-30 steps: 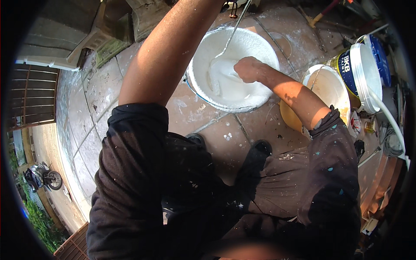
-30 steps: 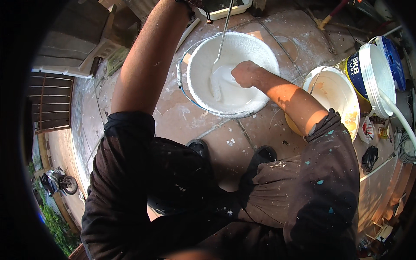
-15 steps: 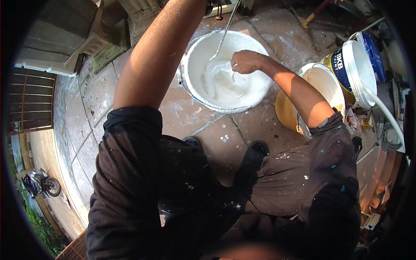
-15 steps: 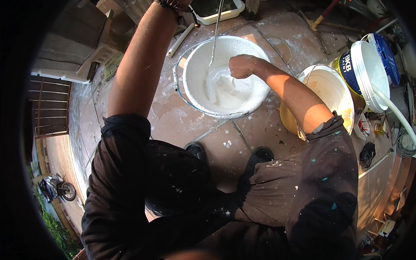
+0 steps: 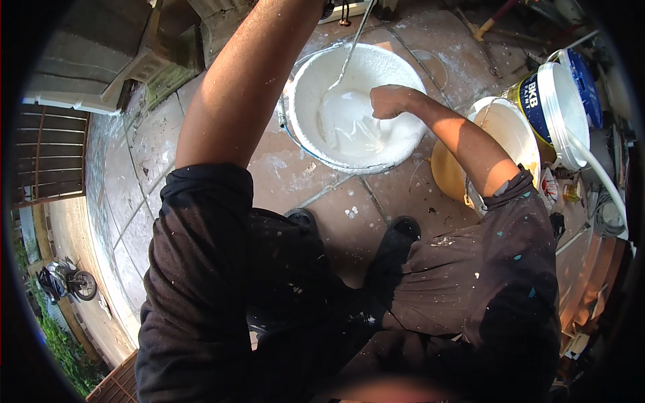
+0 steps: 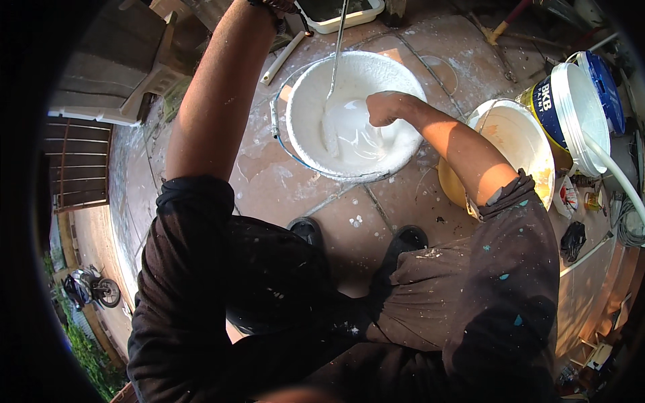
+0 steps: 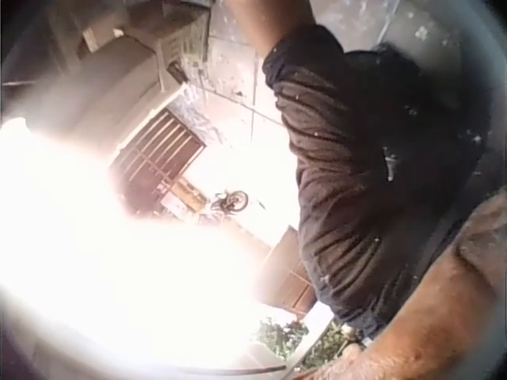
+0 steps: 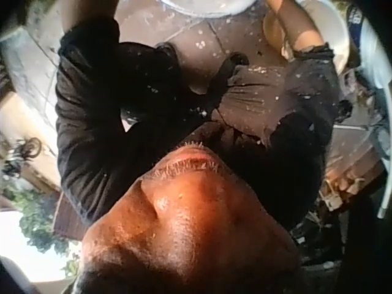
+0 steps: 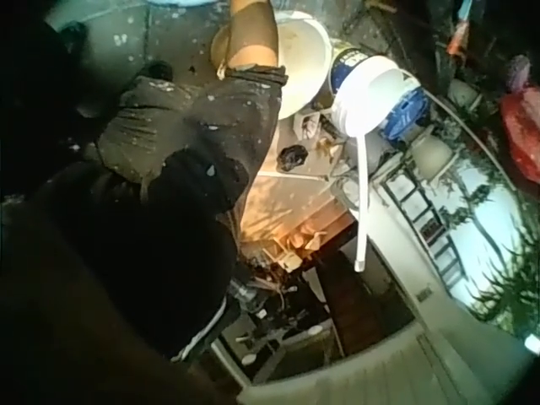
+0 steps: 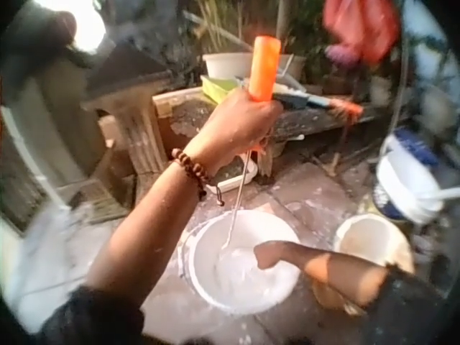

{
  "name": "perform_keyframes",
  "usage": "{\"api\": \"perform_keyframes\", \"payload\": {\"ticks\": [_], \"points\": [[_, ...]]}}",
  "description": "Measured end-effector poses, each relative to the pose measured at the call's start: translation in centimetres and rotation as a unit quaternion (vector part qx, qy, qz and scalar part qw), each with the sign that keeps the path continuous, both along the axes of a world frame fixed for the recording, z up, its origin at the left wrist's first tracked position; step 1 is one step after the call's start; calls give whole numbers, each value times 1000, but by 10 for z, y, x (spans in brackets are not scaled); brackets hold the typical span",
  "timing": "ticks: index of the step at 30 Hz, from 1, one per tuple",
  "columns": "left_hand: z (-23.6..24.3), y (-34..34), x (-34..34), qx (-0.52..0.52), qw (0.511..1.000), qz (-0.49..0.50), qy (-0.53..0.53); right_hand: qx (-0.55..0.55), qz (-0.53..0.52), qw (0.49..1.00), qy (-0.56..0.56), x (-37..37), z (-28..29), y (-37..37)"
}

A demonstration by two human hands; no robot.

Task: The recorder is mixing white paint in multiple buckets using water and a stirring stick, and later a paint roller.

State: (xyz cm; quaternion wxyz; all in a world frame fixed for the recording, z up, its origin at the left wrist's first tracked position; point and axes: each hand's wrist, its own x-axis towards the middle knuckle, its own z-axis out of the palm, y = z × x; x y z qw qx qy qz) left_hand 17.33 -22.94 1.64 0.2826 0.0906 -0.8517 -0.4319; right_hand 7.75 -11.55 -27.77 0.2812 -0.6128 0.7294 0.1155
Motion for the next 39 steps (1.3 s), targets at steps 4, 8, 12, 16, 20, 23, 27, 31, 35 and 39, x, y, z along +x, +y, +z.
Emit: {"api": "perform_keyframes", "payload": {"ticks": [4, 8, 12, 16, 20, 23, 27, 31, 35, 39], "points": [[-4, -5, -1, -11, 1000, 7, 1, 56, -86, 988, -113, 24, -9, -7], [0, -2, 1, -21, 1000, 21, -1, 17, -193, 970, -148, 28, -4, -11], [1, 3, -4, 3, 1000, 6, -8, -98, -120, 986, -67, 5, -12, -8], [4, 2, 3, -13, 1000, 15, -1, -96, -51, 993, 55, 15, 14, -13], [1, -1, -1, 0, 1000, 7, 9, 25, 8, 999, 42, 30, 40, -11], [3, 6, -4, 1, 1000, 10, 11, -13, -12, 1000, 17, 25, 30, -10], [0, 1, -6, -39, 999, 19, 8, -81, -36, 995, 39, 32, 30, -9], [2, 0, -16, -33, 999, 23, 8, 10, 28, 999, 41, 41, 38, -17], [2, 2, -14, -33, 998, 52, -27, -56, -5, 997, 45, 37, 31, -11], [3, 2, -4, -61, 998, 18, 20, -22, -9, 998, 60, 38, 33, -13]]}}
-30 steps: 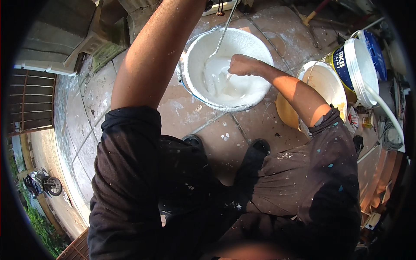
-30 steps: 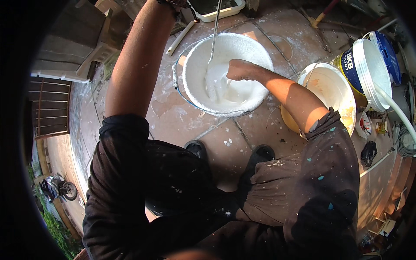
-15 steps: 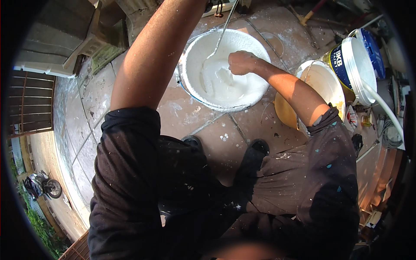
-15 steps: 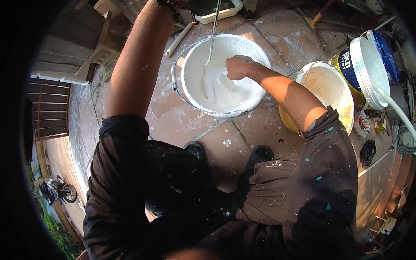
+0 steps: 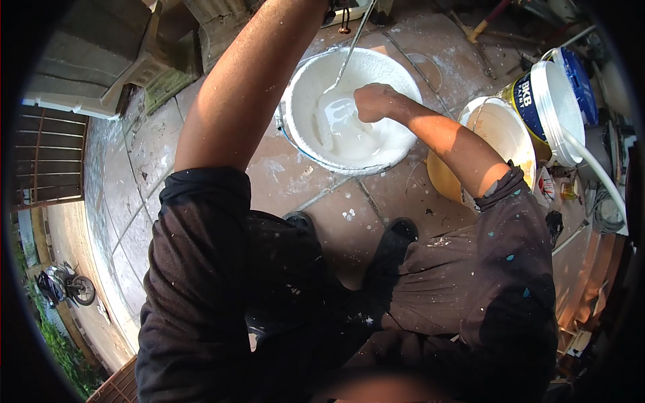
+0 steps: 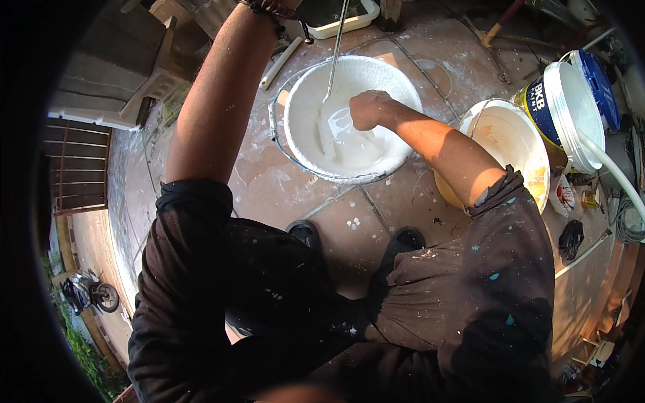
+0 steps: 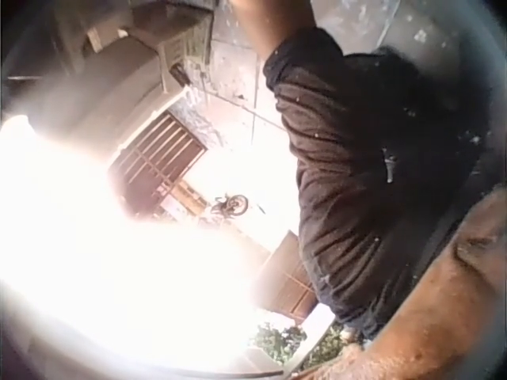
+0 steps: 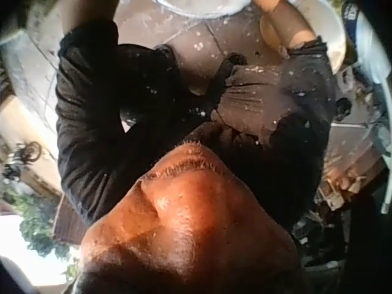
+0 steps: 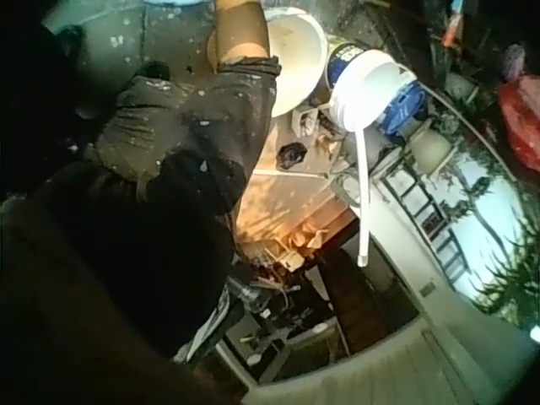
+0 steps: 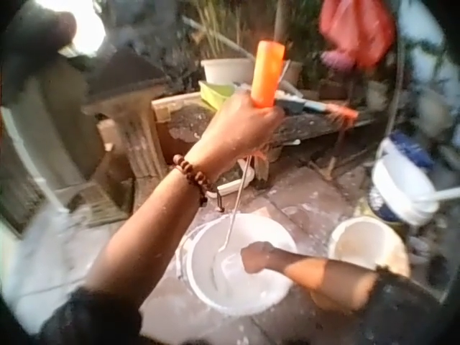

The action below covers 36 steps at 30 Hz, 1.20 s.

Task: The recorder is mixing white paint in multiple buckets using water and a stirring stick, and later a paint roller.

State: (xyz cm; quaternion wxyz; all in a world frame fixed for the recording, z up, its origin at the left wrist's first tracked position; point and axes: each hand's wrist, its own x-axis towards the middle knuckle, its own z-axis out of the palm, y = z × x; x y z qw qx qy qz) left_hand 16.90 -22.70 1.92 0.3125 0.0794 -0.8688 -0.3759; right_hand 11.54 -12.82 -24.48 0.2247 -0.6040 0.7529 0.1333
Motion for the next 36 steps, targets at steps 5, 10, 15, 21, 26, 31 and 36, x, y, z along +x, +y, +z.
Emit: {"api": "perform_keyframes", "payload": {"ticks": [5, 10, 15, 21, 26, 31, 36], "points": [[1, 4, 5, 44, 999, 8, -3, 10, -24, 1000, 13, -5, 11, 3], [2, 2, 10, 57, 998, 10, -17, -142, -93, 983, 63, -25, 41, -1], [-3, -7, 6, 74, 997, -24, 21, -195, -153, 963, 106, -58, 64, 1], [0, 4, 9, 74, 997, -1, -11, -139, -166, 966, 139, -85, 45, 12], [3, 12, 8, 71, 997, -1, -20, -99, -162, 976, 111, -95, 38, 24], [8, 21, 3, 83, 996, 12, -34, -18, -126, 984, 123, -118, 33, 45], [9, 27, 10, 96, 995, -28, -21, 18, -106, 983, 150, -113, 41, 54]]}}
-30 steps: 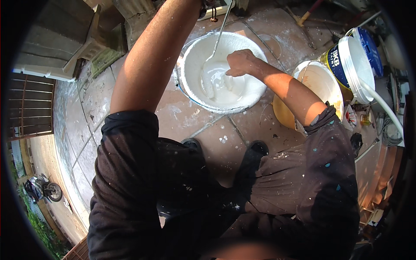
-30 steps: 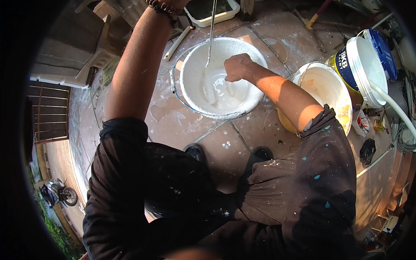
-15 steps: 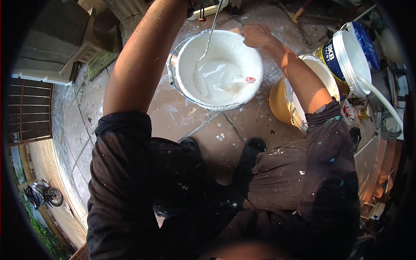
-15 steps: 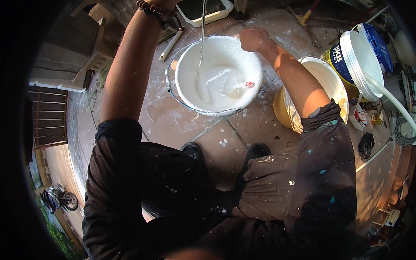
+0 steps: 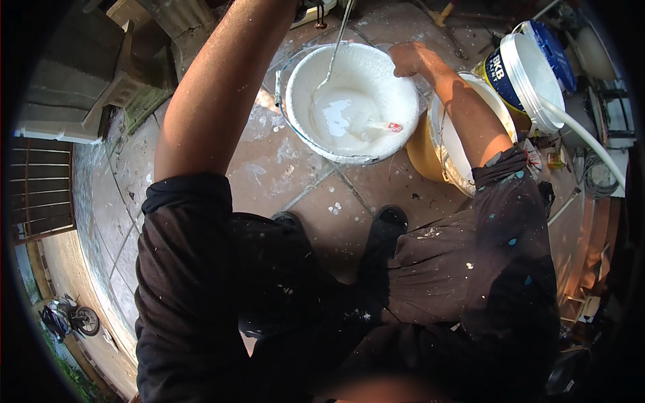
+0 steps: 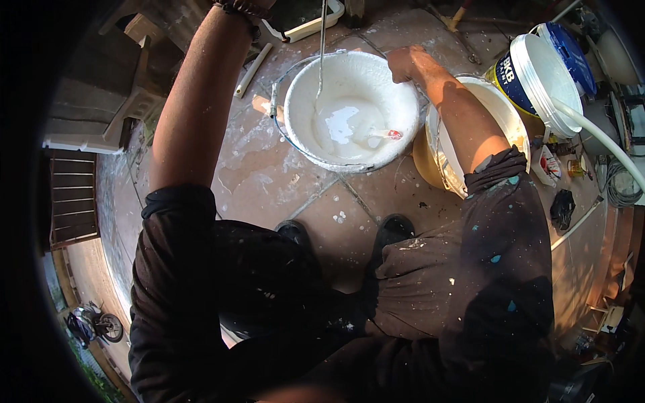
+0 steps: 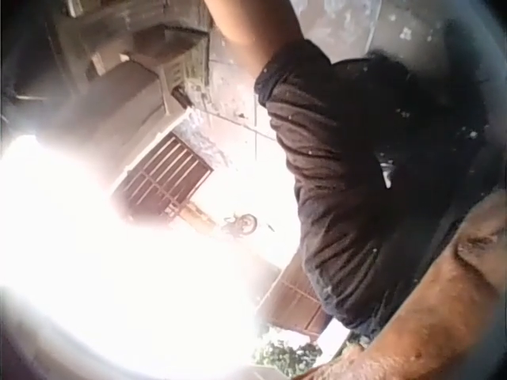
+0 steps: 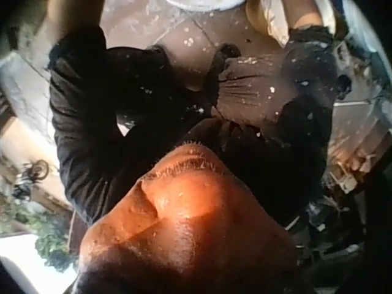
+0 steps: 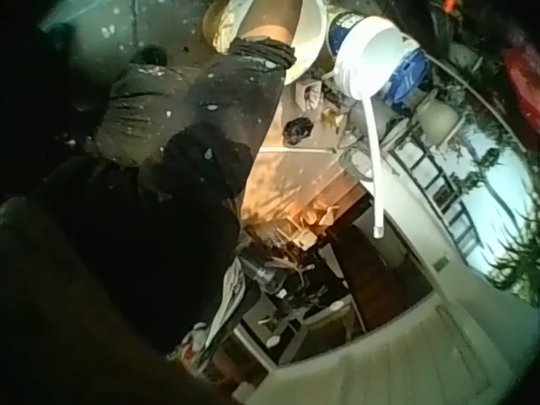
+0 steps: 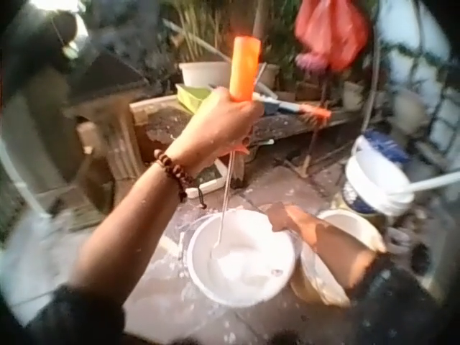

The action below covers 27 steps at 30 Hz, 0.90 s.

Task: The recorder is mixing white paint in multiple buckets using water and a stirring stick, and later a paint roller.

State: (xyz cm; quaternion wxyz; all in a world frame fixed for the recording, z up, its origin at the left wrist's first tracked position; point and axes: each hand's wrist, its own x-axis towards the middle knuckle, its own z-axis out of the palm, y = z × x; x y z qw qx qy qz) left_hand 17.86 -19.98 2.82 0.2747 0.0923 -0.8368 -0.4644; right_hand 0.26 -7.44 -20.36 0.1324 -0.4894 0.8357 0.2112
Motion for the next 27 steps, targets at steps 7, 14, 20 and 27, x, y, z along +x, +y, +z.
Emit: {"api": "perform_keyframes", "payload": {"ticks": [7, 14, 20, 27], "points": [[17, 8, -23, 89, 989, -30, -110, -18, 4, 996, 90, -3, 37, 31], [-11, 7, -27, 74, 994, -76, -8, -95, -27, 995, 23, 25, 103, 114], [-37, -5, -40, 99, 991, -88, 22, -305, -92, 946, 60, 85, 150, 214], [-37, -6, -31, 129, 989, -66, 35, -417, -205, 885, 13, 95, 147, 308]]}}
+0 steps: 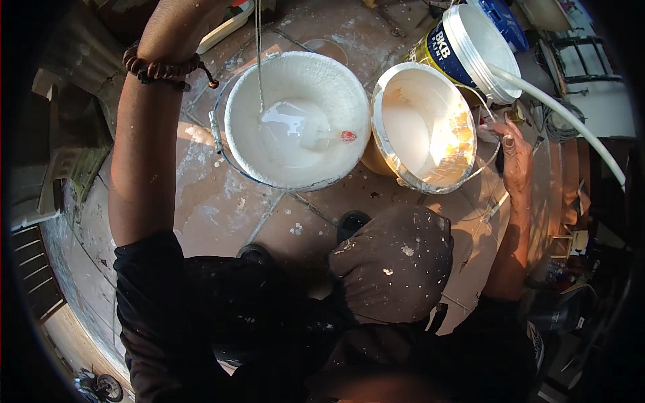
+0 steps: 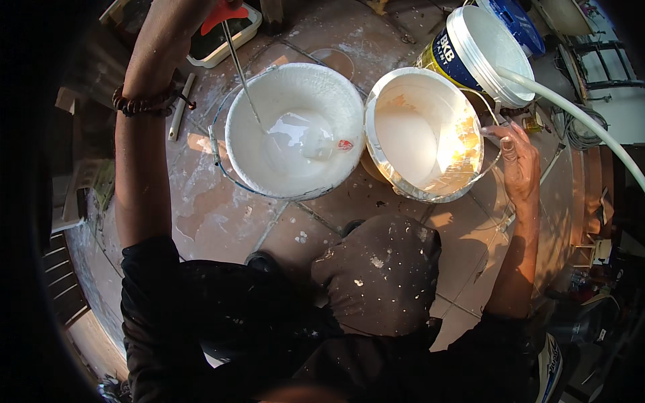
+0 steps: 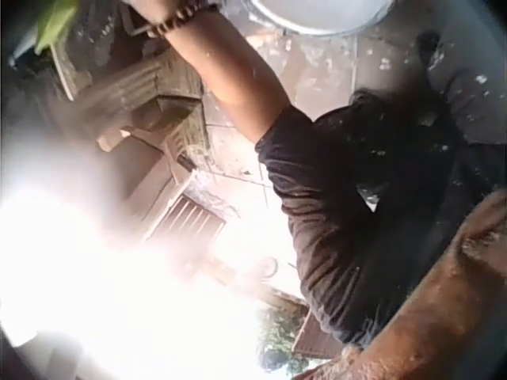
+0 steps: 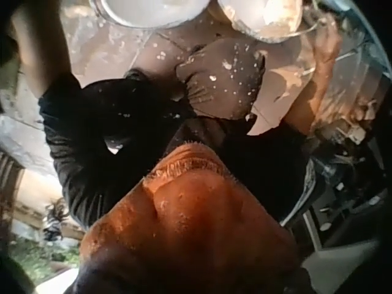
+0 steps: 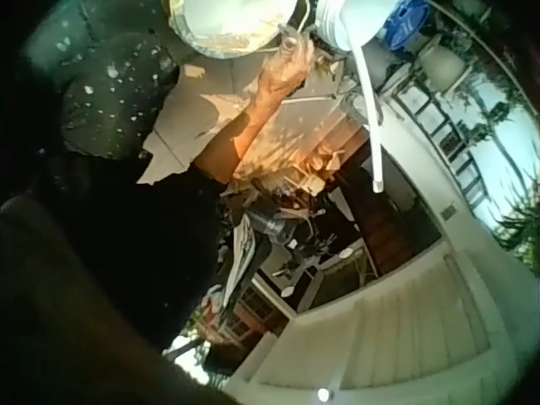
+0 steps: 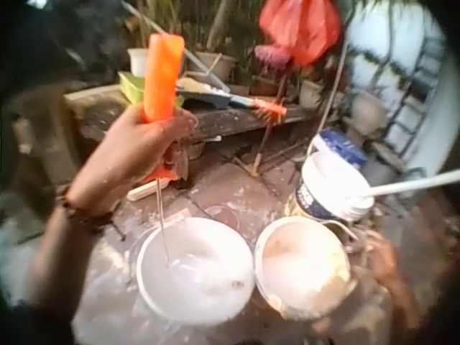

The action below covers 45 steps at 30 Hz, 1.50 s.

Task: The recorder is mixing white paint in multiple buckets using water and a stirring stick, and later a paint roller.

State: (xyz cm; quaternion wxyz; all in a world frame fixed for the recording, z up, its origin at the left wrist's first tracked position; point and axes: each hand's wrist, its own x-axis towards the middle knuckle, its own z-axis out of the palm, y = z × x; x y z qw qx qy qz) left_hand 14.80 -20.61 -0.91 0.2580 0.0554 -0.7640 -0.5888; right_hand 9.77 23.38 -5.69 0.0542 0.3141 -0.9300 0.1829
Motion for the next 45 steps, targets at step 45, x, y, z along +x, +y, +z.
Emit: {"api": "perform_keyframes", "payload": {"ticks": [45], "points": [[11, -2, -14, -216, 975, 37, -21, 13, -47, 746, -664, -101, -43, -132]]}}
